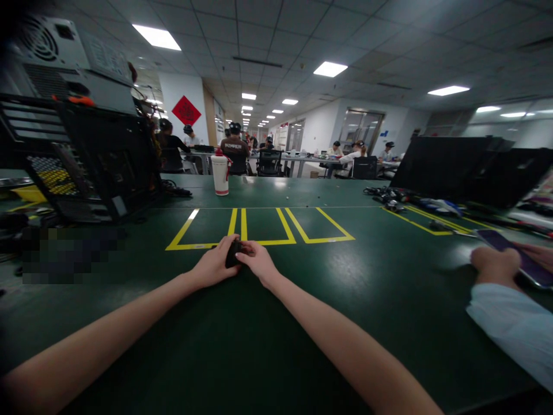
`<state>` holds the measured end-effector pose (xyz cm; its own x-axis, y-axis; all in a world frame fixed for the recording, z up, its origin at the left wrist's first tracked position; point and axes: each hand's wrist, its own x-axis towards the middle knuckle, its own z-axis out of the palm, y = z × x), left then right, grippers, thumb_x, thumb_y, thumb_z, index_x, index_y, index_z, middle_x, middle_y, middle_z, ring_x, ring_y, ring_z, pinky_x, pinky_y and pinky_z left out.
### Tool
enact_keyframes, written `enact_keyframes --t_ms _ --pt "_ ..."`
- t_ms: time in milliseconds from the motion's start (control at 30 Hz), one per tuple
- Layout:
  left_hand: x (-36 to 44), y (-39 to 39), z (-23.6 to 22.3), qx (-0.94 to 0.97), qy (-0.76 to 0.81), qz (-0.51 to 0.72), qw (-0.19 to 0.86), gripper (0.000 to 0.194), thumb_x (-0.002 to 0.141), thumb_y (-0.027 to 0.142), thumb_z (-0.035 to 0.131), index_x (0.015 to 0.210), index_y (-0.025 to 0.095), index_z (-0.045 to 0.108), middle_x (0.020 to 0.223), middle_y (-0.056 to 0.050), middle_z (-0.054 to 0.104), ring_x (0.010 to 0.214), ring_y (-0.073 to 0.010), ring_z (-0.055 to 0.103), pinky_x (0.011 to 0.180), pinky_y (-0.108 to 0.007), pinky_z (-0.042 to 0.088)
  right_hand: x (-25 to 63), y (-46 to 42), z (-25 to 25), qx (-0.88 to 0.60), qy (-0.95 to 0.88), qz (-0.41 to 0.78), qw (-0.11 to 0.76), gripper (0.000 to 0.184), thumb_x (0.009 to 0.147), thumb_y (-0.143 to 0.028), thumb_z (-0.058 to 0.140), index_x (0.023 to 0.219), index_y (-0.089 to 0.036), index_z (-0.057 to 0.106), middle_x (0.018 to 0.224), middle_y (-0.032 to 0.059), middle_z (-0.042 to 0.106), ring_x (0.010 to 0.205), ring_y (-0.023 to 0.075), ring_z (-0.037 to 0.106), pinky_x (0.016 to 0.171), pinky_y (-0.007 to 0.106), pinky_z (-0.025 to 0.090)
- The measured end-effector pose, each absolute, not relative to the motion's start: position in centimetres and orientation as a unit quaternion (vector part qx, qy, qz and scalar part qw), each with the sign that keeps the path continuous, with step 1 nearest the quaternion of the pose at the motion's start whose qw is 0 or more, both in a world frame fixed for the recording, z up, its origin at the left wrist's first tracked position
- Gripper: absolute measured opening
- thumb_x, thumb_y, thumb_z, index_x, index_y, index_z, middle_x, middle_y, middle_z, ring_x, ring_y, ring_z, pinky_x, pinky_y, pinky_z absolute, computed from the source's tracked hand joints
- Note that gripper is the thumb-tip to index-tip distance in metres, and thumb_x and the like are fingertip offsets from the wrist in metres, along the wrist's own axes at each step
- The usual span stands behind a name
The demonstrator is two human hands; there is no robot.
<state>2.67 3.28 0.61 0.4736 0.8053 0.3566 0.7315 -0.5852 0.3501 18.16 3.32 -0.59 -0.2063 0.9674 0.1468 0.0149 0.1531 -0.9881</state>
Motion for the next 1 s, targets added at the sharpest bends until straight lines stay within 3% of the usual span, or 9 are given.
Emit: enact_keyframes --t_ms 300,467,600,1000 --pt "1.5 2.4 0.6 0.880 0.366 0.285 0.104 0.062 0.074 0.020 0.052 0.125 0.027 0.017 0.128 -0.006 0.033 0.108 -0.0224 0.047 0.090 -0.040 0.039 18.4 2.3 -0.5 -0.351 -0.612 0.522 0.480 0.044 0.065 -0.016 0.061 0.107 -0.020 0.051 0.107 0.0047 0.056 0.099 0.0172 0.053 0.088 0.035 0.041" --pt "1.7 2.6 0.1 0.882 0.368 0.283 0.080 0.070 0.073 0.020 0.053 0.128 0.025 0.010 0.128 -0.008 0.031 0.109 -0.0232 0.045 0.091 -0.040 0.039 18.2 2.3 -0.4 -0.371 -0.602 0.504 0.495 0.030 0.070 -0.026 0.057 0.099 -0.019 0.055 0.098 0.0028 0.057 0.091 0.0144 0.054 0.086 0.033 0.040" --pt "1.8 2.8 -0.1 0.881 0.378 0.276 0.072 0.066 0.073 0.023 0.052 0.126 0.025 0.013 0.127 -0.008 0.031 0.107 -0.0231 0.047 0.088 -0.039 0.041 18.1 2.1 -0.2 -0.367 -0.608 0.496 0.500 0.027 0.069 -0.027 0.058 0.095 -0.018 0.055 0.093 0.0017 0.057 0.087 0.0129 0.053 0.085 0.032 0.040" --pt "1.9 2.9 -0.3 0.877 0.399 0.263 0.054 0.062 0.072 0.027 0.053 0.124 0.023 0.018 0.123 -0.008 0.034 0.095 -0.0210 0.052 0.077 -0.035 0.046 18.4 2.1 -0.5 -0.337 -0.634 0.504 0.480 0.031 0.070 -0.021 0.057 0.100 -0.018 0.052 0.103 0.0032 0.056 0.101 0.0160 0.052 0.091 0.034 0.039"
